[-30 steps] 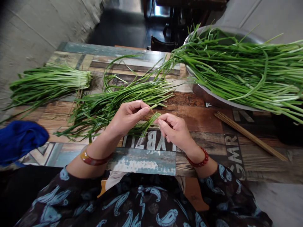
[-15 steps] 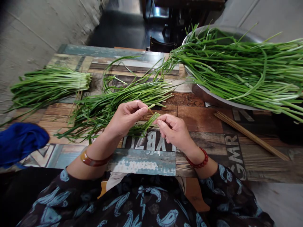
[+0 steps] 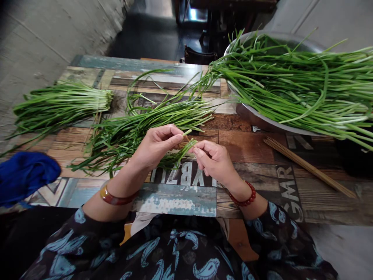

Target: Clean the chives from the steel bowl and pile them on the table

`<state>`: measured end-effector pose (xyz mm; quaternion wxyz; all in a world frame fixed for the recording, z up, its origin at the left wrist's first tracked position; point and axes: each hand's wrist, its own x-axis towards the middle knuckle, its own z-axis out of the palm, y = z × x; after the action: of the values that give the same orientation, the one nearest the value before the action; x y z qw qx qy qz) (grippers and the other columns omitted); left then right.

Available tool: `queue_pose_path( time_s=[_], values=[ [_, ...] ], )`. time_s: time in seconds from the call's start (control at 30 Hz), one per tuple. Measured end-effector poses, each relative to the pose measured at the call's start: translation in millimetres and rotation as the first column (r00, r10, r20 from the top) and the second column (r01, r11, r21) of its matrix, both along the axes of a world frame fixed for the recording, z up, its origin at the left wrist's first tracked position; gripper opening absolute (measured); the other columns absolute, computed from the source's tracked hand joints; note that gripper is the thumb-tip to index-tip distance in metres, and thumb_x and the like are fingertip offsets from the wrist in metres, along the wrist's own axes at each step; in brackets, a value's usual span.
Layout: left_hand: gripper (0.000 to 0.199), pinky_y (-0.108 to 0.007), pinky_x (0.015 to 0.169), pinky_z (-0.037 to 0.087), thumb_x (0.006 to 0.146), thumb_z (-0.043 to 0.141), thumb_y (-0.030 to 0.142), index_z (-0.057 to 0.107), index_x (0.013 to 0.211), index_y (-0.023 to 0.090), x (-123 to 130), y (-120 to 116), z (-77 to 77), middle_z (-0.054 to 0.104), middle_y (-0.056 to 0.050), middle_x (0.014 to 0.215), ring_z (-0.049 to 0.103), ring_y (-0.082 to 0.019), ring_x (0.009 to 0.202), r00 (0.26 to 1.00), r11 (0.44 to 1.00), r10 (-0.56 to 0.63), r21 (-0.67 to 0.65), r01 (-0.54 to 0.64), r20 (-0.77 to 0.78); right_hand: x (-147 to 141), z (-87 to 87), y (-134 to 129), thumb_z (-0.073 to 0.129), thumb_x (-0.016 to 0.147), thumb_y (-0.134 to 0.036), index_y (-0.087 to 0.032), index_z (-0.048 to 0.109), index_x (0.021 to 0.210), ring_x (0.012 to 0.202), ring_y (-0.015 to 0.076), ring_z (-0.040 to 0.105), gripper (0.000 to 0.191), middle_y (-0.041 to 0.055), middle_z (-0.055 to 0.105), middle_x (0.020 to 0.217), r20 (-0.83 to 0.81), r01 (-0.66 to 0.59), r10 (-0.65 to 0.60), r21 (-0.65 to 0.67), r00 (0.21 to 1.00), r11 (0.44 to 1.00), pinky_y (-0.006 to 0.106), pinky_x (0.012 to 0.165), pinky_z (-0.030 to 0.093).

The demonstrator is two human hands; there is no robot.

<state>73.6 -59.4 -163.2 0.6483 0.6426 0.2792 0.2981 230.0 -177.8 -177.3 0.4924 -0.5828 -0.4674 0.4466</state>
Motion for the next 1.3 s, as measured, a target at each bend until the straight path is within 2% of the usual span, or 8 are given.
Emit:
queue_pose_path(
  time_s=[0.13,0.37,0.7,0.9,1.13,1.3],
  values=[
    [0.024,-0.021,0.054,0.034,0.082,0.073,0.036,0.067,0.074,0.013,-0.9,-0.5,-0.8,0.056,0.001,0.066,0.042,-0.007,0.058,0.999,0.998,-0.029,-0.05,0.03,0.018,0.7,-2.5,0.2,0.055,0.097,-0.033,-0.017,0.067,0.093,0.034,0.0043,0.043,0.02,-0.0082,0.053,0.051,0.005,-0.01,0.01,0.02,1.0,1.0,0.017,0.036,0.031],
    [0.027,-0.021,0.055,0.035,0.08,0.075,0.038,0.068,0.074,0.013,0.2,-0.6,-0.9,0.057,0.001,0.066,0.043,-0.007,0.058,0.999,0.998,-0.036,-0.058,0.038,0.028,1.3,-4.8,0.9,0.054,0.098,-0.033,-0.017,0.067,0.092,0.034,0.004,0.042,0.021,-0.0082,0.053,0.051,0.005,-0.018,0.018,0.039,1.0,0.999,0.017,0.036,0.03],
    [0.027,-0.024,0.063,0.037,0.08,0.074,0.039,0.069,0.074,0.013,-0.3,2.0,-5.6,0.06,-0.001,0.071,0.049,-0.011,0.066,0.998,0.998,-0.056,-0.032,0.057,0.03,1.1,-7.5,1.4,0.055,0.098,-0.034,-0.018,0.066,0.092,0.037,0.0046,0.045,0.02,-0.0082,0.053,0.053,-0.011,-0.015,0.016,0.052,1.0,0.999,0.018,0.038,0.031],
    [0.031,-0.024,0.066,0.04,0.082,0.072,0.041,0.068,0.07,0.013,2.2,-2.3,-3.9,0.061,-0.001,0.07,0.05,-0.011,0.067,0.994,0.994,-0.113,0.001,0.113,-0.008,1.4,-6.9,4.0,0.056,0.098,-0.034,-0.018,0.065,0.089,0.037,0.0046,0.044,0.02,-0.0079,0.053,0.054,0.021,0.006,-0.007,0.059,1.0,0.998,0.019,0.038,0.031],
    [0.025,-0.026,0.078,0.045,0.085,0.068,0.038,0.072,0.084,0.013,1.0,-1.0,0.5,0.071,-0.005,0.088,0.059,-0.014,0.081,0.98,0.98,-0.2,-0.012,0.2,-0.016,3.1,-5.5,6.5,0.055,0.098,-0.037,-0.018,0.066,0.085,0.037,0.0041,0.043,0.025,-0.0072,0.054,0.055,-0.004,-0.01,0.01,0.048,1.0,0.999,0.019,0.038,0.03],
    [0.029,-0.023,0.067,0.042,0.086,0.065,0.039,0.071,0.078,0.013,0.9,-2.1,-0.1,0.066,-0.002,0.076,0.053,-0.011,0.069,0.985,0.988,-0.153,0.005,0.154,-0.084,2.1,-1.1,6.4,0.06,0.093,-0.039,-0.017,0.066,0.085,0.038,0.0051,0.045,0.024,-0.0059,0.057,0.057,0.022,-0.006,0.005,0.007,1.0,1.0,0.019,0.039,0.032]
  ],
)
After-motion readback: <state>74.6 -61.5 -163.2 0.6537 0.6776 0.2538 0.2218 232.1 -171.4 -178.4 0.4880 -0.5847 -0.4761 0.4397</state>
